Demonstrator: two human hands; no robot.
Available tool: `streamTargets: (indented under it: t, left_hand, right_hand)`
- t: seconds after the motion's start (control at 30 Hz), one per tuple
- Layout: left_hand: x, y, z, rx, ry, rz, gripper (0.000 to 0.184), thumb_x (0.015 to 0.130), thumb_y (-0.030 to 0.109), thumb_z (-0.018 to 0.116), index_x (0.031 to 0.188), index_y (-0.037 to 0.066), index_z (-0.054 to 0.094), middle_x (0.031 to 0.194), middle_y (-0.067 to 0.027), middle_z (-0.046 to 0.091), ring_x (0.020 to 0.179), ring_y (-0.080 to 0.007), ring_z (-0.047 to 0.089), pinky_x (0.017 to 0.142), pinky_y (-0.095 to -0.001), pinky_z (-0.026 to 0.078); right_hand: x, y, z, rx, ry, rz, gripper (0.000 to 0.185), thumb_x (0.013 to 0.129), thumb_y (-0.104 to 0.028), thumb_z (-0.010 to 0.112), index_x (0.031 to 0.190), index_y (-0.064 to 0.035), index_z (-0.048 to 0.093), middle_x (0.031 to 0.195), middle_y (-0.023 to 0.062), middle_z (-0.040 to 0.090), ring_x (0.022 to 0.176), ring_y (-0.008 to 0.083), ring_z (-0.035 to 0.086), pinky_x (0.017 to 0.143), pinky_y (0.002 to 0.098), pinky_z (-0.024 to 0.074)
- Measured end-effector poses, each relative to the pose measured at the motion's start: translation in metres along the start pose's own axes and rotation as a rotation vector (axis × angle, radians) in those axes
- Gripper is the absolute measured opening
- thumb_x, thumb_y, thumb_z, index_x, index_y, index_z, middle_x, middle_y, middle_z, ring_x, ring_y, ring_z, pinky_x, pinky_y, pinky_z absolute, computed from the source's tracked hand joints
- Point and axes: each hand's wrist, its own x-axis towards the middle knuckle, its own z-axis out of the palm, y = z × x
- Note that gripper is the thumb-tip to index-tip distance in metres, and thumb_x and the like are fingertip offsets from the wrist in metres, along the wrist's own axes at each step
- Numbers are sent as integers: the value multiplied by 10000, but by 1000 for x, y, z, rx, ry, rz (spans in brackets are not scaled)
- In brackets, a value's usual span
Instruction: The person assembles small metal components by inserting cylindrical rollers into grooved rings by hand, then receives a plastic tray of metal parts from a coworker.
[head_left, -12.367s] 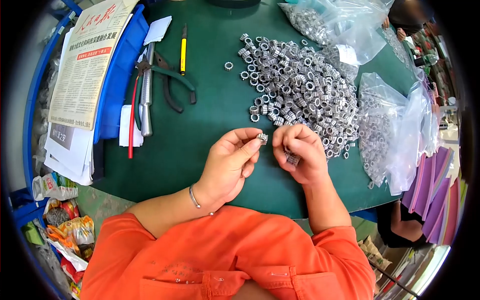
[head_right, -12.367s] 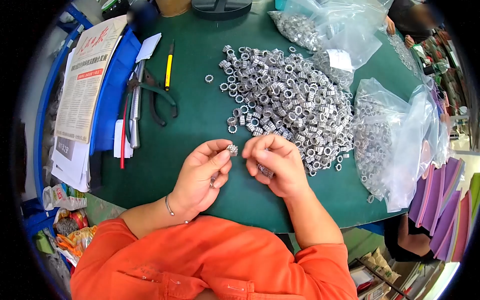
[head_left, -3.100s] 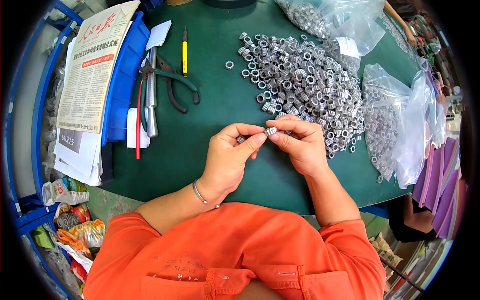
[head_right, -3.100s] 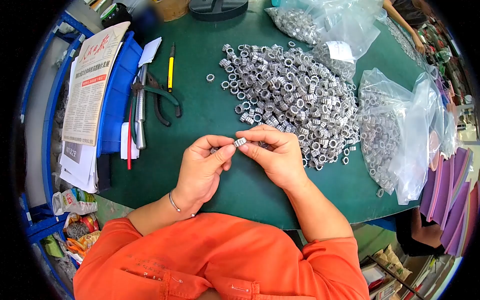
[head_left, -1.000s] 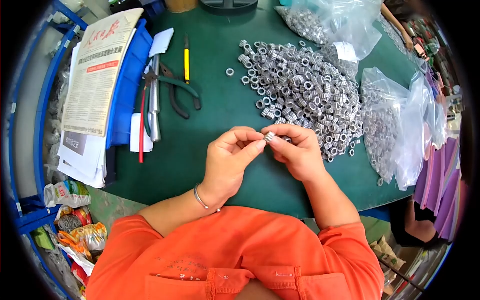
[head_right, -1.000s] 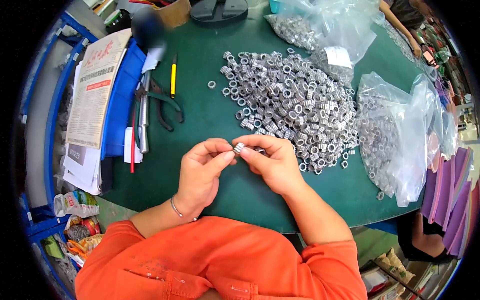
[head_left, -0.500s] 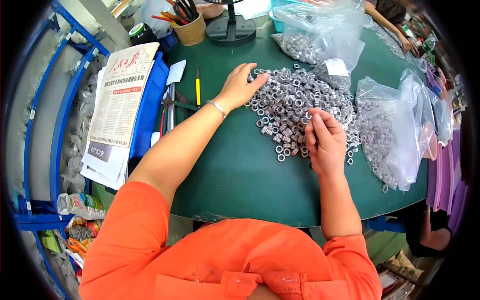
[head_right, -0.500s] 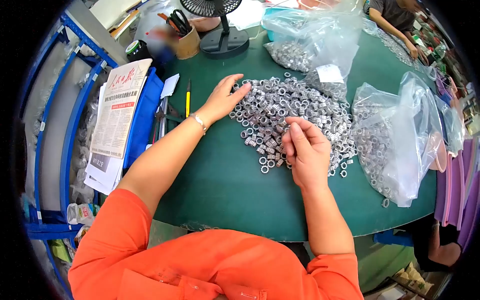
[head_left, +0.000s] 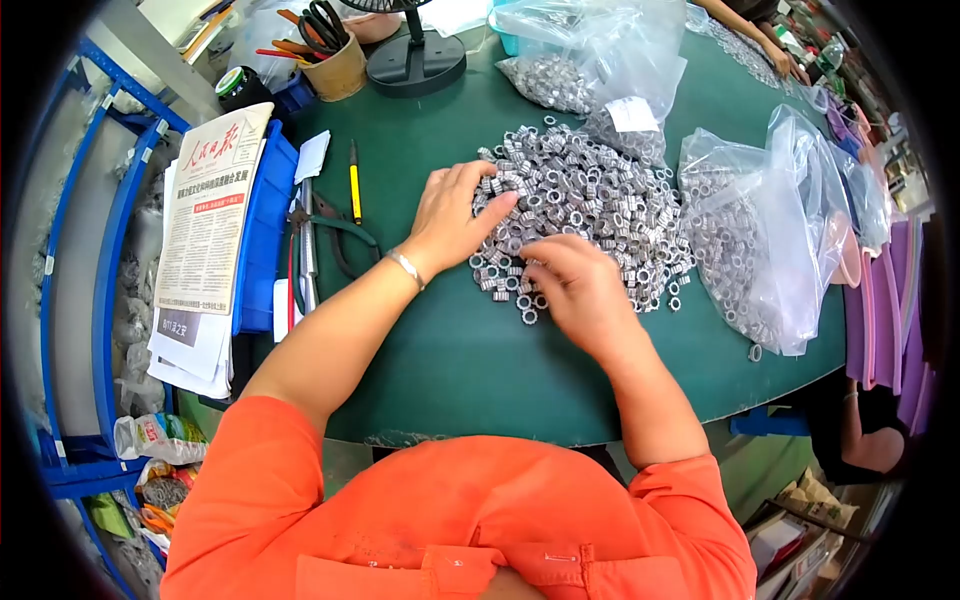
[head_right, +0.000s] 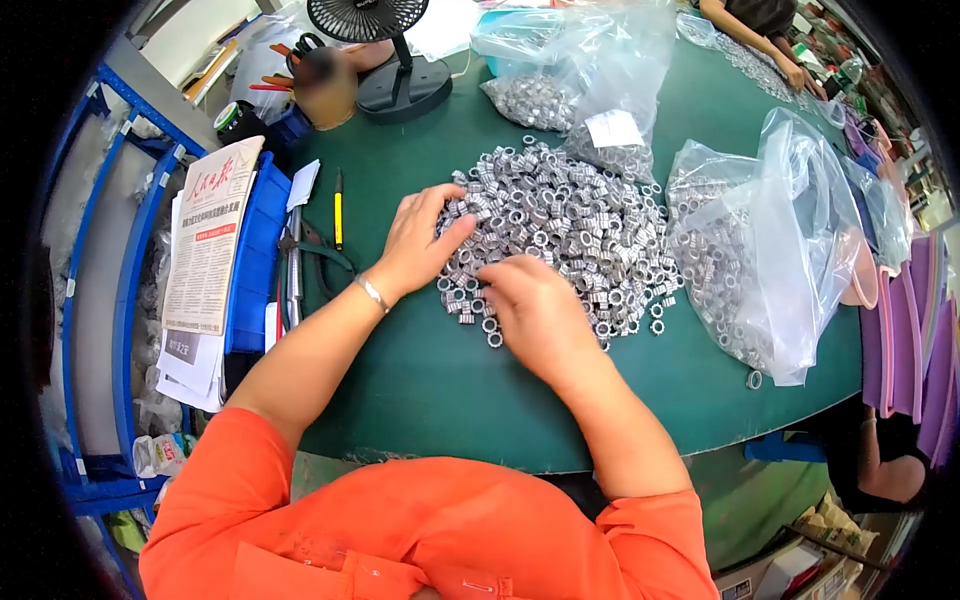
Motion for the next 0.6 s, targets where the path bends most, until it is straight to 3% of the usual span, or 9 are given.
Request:
streamTargets:
  t: [0.07,0.17,0.3,0.37,0.43,0.57,0.6]
  left_hand:
    - [-13,8,-1,-18,0,-2,415,822,378,524,1064,42,486,1049,-136,524,1000,-321,452,888,-387,328]
    - [-30,17,-9,-85,-28,-4,440,816,397,522,1075,45,467,1061,-131,506,1007,-327,440,892,-395,322]
    - [-56,27,-27,-79,-148,84,633,737,509,574,1123,28,432,1118,-167,458,1050,-347,410,921,-412,309]
    - [-68,36,-33,-56,-217,46,805,613,593,644,1137,23,426,1162,-172,419,1085,-352,388,936,-425,298]
    - [-75,46,-41,-4,-263,65,845,565,562,698,1156,36,403,1180,-174,398,1100,-356,383,943,-425,299]
    - [-87,59,-40,90,-250,88,712,549,465,732,1101,97,476,1157,-162,386,1078,-338,379,893,-427,328]
    - [-88,63,-40,104,-202,105,620,563,392,738,1064,119,496,1080,-138,421,998,-313,419,831,-412,358]
  right_hand:
    - [-10,0,10,-68,-184,-5,206,746,-35,569,950,-53,588,966,141,545,806,316,577,687,388,478]
    - [-18,-1,16,-140,-363,36,211,755,-34,541,961,-52,586,1016,161,517,806,340,574,694,387,481]
    - [-21,-2,7,-91,-383,-26,205,746,-17,549,945,-45,595,972,151,535,792,331,573,687,381,477]
    - [-17,0,-4,116,-286,-97,185,734,0,565,911,-39,605,911,146,551,774,326,570,674,374,472]
    - [-6,5,-16,-73,-136,-50,157,730,-6,582,879,-50,609,865,137,557,775,324,570,671,376,470]
    - [23,10,-23,-328,-85,-19,136,768,-71,567,902,-62,592,820,126,522,738,334,563,641,399,463]
    - [28,10,-22,-416,-116,2,132,780,-97,562,907,-66,579,809,125,508,724,339,560,626,406,460]
